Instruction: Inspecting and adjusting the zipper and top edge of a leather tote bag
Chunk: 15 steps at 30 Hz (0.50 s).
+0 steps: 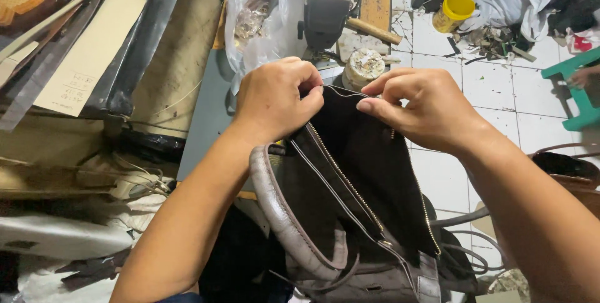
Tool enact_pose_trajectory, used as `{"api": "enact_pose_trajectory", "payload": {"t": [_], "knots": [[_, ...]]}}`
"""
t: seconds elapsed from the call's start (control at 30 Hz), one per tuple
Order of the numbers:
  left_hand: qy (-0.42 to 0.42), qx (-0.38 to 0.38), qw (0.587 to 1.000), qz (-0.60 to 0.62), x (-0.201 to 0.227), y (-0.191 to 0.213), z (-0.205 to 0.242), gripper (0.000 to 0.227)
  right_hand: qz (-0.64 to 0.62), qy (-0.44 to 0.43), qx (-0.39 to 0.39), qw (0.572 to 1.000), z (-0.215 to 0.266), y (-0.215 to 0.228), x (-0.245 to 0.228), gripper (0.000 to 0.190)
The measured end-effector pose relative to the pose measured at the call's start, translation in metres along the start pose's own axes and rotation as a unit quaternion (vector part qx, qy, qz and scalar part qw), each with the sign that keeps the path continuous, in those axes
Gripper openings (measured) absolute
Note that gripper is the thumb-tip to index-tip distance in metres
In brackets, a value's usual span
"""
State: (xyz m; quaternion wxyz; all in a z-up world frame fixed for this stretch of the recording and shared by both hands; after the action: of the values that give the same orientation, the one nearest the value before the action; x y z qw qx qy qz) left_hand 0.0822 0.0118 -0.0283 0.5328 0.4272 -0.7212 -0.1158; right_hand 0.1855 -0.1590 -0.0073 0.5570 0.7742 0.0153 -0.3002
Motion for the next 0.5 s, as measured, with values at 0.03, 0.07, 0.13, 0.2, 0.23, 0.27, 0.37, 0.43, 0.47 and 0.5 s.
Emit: {"api": "enact_pose_trajectory", "payload": {"t": [0.03,0.07,0.13,0.2,0.23,0.27,0.37,0.43,0.47,0.5], "knots": [[-0.001,-0.001,1.0,0.0,-0.001,-0.002,-0.001,0.007,0.0,-0.001,0.002,1.0,-0.002,-0.002,0.004,0.02],[-0.003,0.001,1.0,0.005,-0.003,-0.003,-0.001,0.007,0.001,-0.031,0.001,1.0,-0.003,-0.005,0.012,0.012],[-0.006,0.001,1.0,0.009,-0.003,-0.004,-0.002,0.007,0.0,-0.061,0.002,0.998,-0.007,-0.004,0.015,0.009],[-0.018,-0.003,1.0,0.014,0.0,-0.004,-0.003,0.006,0.006,-0.082,-0.024,0.996,-0.011,-0.002,0.008,0.018],[-0.02,-0.005,1.0,0.012,-0.001,-0.005,-0.002,0.006,0.004,-0.083,-0.021,0.996,-0.011,-0.004,0.013,0.018],[-0.018,-0.006,1.0,0.022,-0.002,-0.005,-0.001,0.005,0.021,-0.089,-0.036,0.995,-0.011,-0.007,0.019,0.017],[0.019,-0.029,0.994,0.106,0.0,-0.002,0.003,0.021,0.04,-0.105,-0.055,0.992,-0.01,-0.009,0.025,0.017],[0.055,-0.052,0.982,0.176,0.0,0.003,0.009,0.04,0.04,-0.115,-0.061,0.991,-0.01,-0.01,0.026,0.018],[0.052,-0.074,0.979,0.184,0.002,0.005,0.012,0.063,0.044,-0.115,-0.061,0.991,-0.009,-0.01,0.027,0.018],[0.05,-0.095,0.975,0.192,0.005,0.006,0.014,0.087,0.047,-0.114,-0.061,0.99,-0.008,-0.01,0.029,0.018]]}}
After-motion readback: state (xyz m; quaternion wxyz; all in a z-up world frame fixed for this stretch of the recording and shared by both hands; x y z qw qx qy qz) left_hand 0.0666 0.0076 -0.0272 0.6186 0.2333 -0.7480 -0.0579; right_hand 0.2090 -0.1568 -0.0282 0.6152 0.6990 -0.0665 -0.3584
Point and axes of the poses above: each hand's wrist, its own z-axis away from the middle knuckle, its own y-axis out of the back of the hand, x = y × z, the point moved 7 cm from there along -z, towards the middle knuckle, and after that the axes turned 14 degrees about z, right-handed, at the moved point
